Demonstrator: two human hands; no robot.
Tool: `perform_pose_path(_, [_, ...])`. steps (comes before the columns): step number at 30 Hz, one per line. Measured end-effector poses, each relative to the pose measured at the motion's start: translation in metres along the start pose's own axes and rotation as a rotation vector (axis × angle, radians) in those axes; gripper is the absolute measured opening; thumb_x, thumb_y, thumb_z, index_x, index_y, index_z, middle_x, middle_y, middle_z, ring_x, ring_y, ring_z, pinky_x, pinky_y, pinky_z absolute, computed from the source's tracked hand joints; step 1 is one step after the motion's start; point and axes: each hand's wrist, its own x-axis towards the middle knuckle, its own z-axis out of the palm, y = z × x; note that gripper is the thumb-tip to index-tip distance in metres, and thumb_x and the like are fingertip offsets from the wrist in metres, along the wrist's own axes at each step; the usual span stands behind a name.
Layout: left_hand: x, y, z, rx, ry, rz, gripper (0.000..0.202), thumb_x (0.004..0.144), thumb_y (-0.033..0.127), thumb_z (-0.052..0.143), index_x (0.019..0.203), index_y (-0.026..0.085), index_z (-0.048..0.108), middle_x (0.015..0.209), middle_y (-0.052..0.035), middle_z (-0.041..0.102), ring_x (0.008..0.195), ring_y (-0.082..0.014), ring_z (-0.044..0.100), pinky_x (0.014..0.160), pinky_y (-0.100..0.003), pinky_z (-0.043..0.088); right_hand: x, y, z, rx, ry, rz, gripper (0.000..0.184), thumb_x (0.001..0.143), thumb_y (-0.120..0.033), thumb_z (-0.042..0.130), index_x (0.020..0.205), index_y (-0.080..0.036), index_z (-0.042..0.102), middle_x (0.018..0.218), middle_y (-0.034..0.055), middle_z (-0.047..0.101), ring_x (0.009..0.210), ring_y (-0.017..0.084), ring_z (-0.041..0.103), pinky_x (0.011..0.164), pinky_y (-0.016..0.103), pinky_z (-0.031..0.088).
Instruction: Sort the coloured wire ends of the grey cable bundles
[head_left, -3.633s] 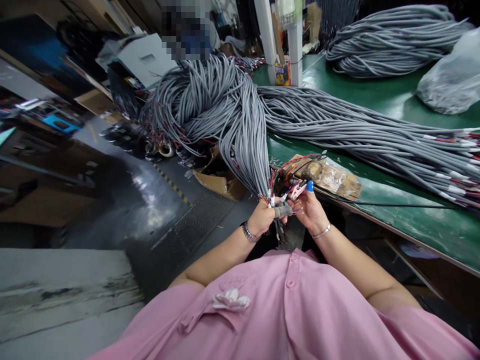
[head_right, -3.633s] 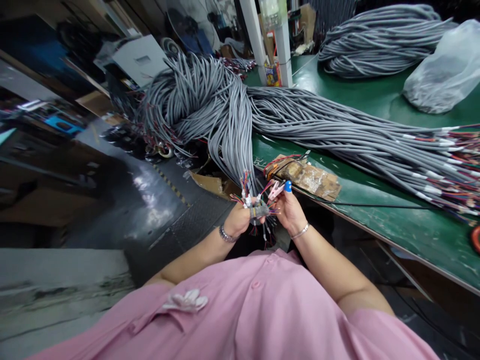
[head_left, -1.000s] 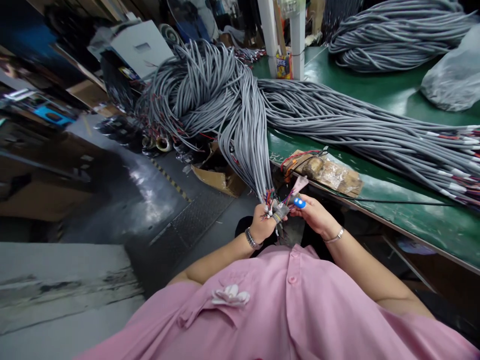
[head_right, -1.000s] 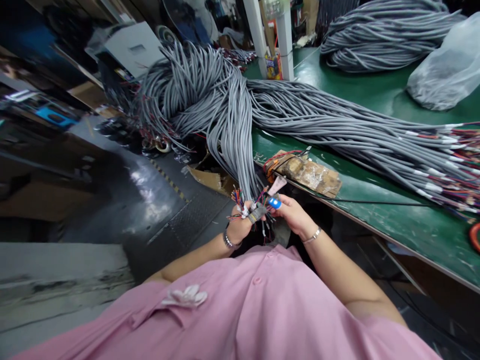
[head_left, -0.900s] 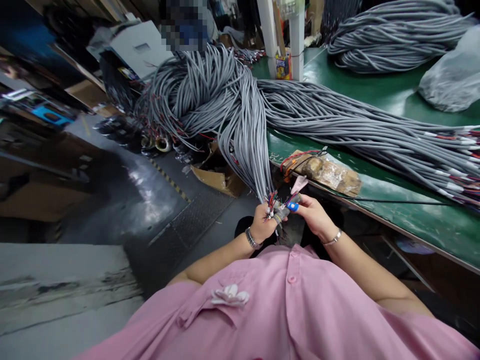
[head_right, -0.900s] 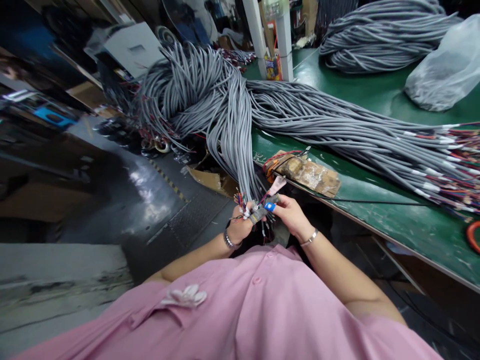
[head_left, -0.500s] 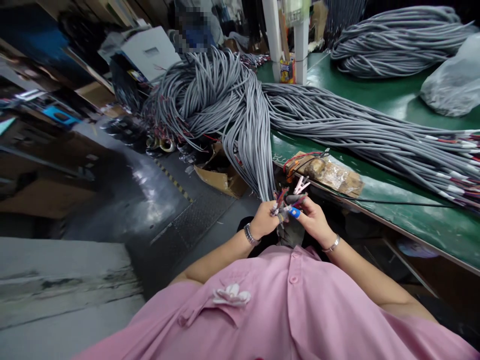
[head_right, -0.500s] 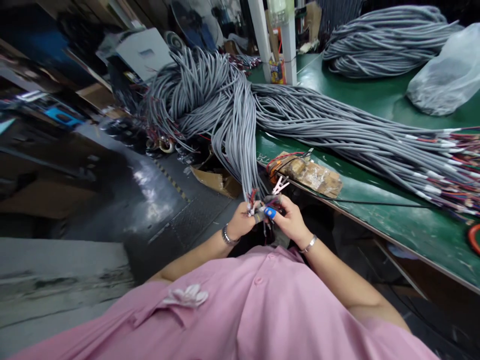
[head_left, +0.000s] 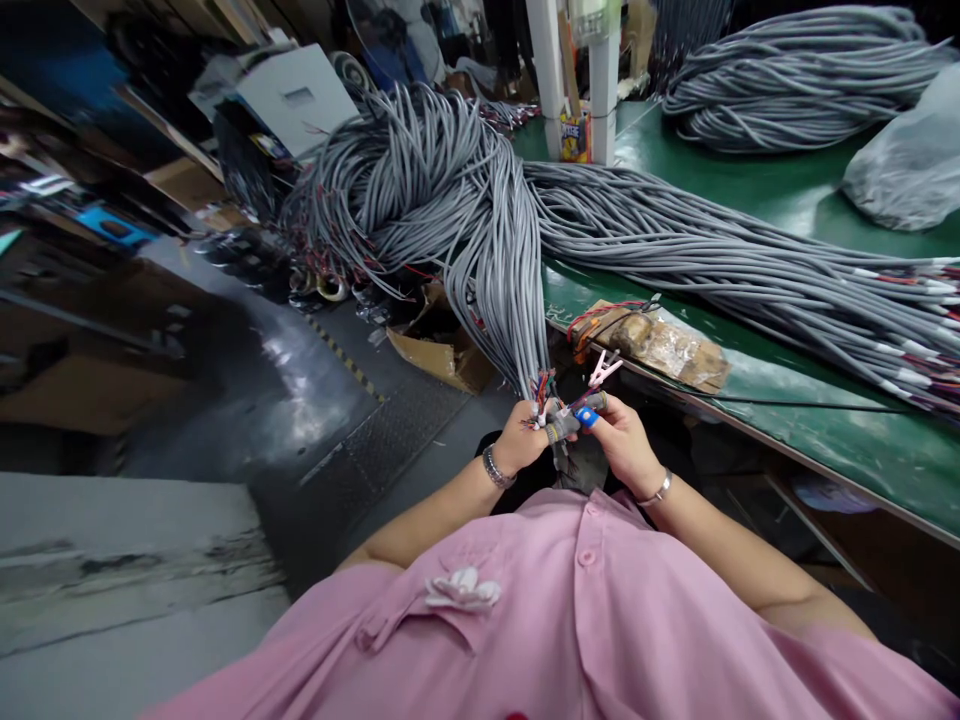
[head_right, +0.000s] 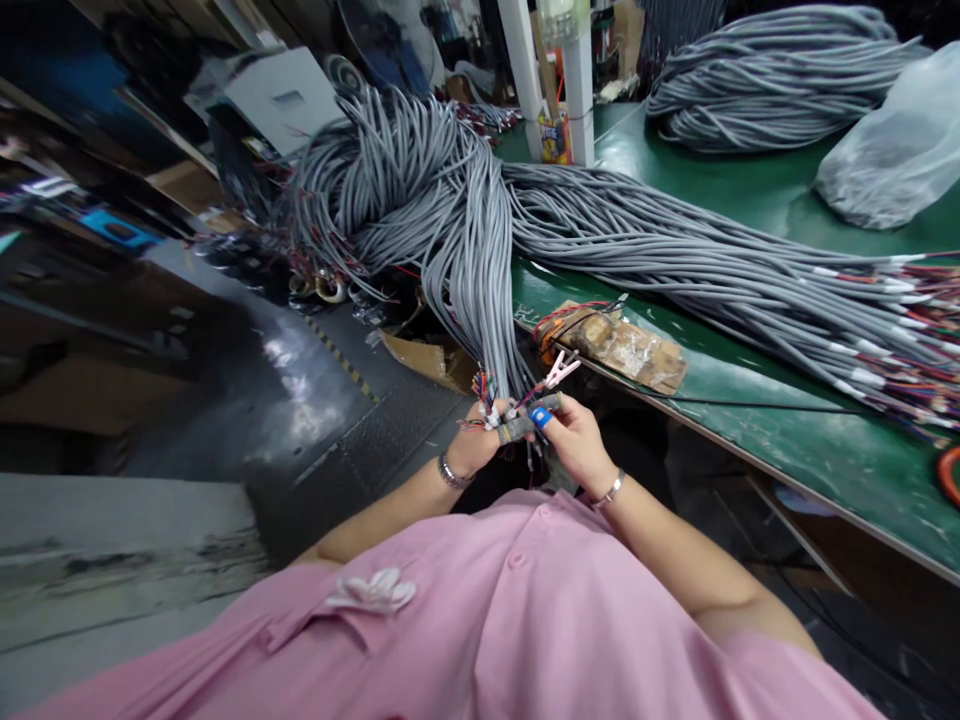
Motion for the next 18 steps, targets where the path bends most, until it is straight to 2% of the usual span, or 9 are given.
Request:
perform_pose_path(2, [-0.002,-0.002,-0.003,0.008,-0.012,0.016,0.034,0.072,0.047,0.075,0.062,0.015,0.069,0.06,-0.0028,0.065,0.059,-0.0138,0.058,0.059,-0.026,0.048,0.002,-0.001,0.005,0.001,-0.017,0.015,0.018,0.077,-0.038,0.074,0.078,-0.022,0.065,0.067,-0.0011,0.062,0.056,0.014,0.055,0.056,0.029,0.049])
perform_pose_path(12, [-0.001,-0.019,0.006,-0.19,0.218,0.021,0.029,0.078,0.043,0.071,0.07,0.015,0.072,0.065,-0.0046,0.069,0.065,-0.0163,0.064,0.069,-0.03,0.051,0.009,0.0,0.014,0.023,0.07,0.02,0.018,0.079,-0.037,0.073,0.079,-0.021,0.065,0.062,-0.0022,0.06,0.056,0.012,0.054,0.056,0.026,0.042])
perform_pose_path(18, [0.002,-0.022,0.01,-0.224,0.269,-0.033,0.034,0.074,0.048,0.072,0.065,0.016,0.07,0.066,-0.0054,0.07,0.068,-0.0182,0.066,0.071,-0.031,0.053,0.009,0.003,0.015,0.072,0.101,0.04,0.015,0.079,-0.036,0.073,0.082,-0.022,0.067,0.068,-0.0016,0.063,0.06,0.013,0.055,0.058,0.027,0.042])
